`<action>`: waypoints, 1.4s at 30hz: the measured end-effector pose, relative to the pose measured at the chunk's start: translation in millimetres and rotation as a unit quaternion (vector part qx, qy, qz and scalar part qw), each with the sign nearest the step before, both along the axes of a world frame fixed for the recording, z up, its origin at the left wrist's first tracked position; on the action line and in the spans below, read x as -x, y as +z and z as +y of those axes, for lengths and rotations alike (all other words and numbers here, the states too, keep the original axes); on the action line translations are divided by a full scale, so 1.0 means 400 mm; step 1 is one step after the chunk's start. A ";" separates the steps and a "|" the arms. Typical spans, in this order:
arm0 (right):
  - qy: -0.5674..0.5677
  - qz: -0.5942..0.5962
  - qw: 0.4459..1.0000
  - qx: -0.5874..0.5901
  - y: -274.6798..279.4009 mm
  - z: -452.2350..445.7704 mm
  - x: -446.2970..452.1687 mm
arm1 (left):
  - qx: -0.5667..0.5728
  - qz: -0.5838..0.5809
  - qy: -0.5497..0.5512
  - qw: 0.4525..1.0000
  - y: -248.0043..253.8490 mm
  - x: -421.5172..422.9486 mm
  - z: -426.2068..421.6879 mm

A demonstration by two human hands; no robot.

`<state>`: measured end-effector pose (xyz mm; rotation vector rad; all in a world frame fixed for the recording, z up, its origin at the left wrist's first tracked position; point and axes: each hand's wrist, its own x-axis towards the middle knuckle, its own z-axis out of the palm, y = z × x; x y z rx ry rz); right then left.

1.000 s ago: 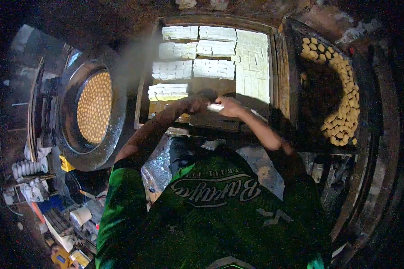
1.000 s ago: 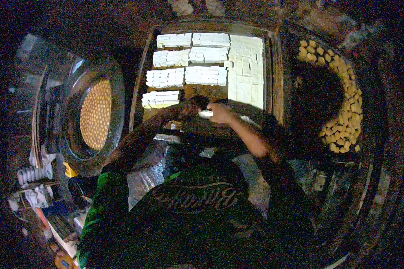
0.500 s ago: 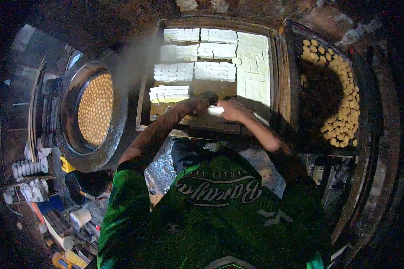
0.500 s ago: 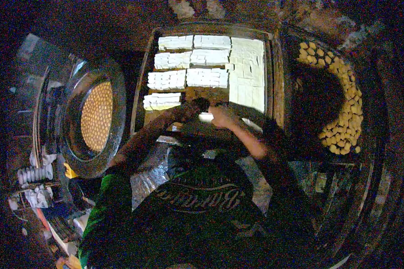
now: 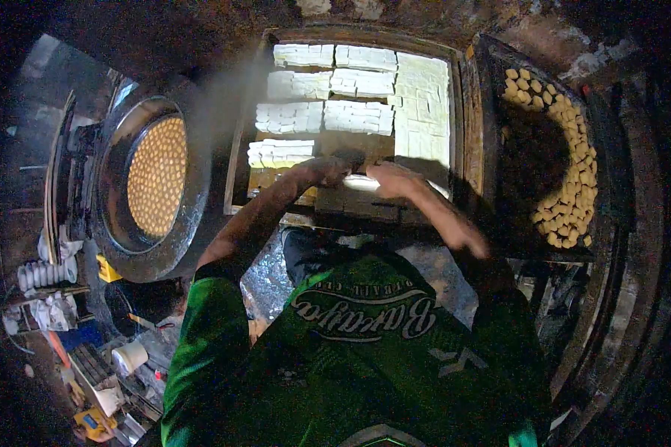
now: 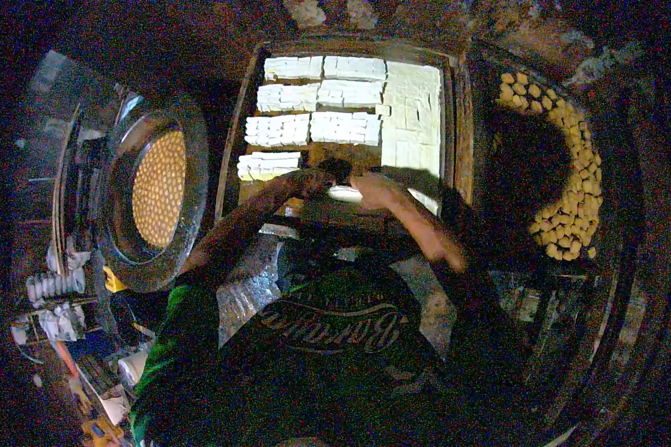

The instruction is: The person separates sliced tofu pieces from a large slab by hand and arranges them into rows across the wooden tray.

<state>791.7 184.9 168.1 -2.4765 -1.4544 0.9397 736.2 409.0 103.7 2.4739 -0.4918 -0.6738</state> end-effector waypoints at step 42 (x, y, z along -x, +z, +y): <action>0.095 0.028 0.980 -0.171 -0.060 -0.047 -0.047 | 0.059 0.002 0.045 0.997 -0.031 0.034 0.031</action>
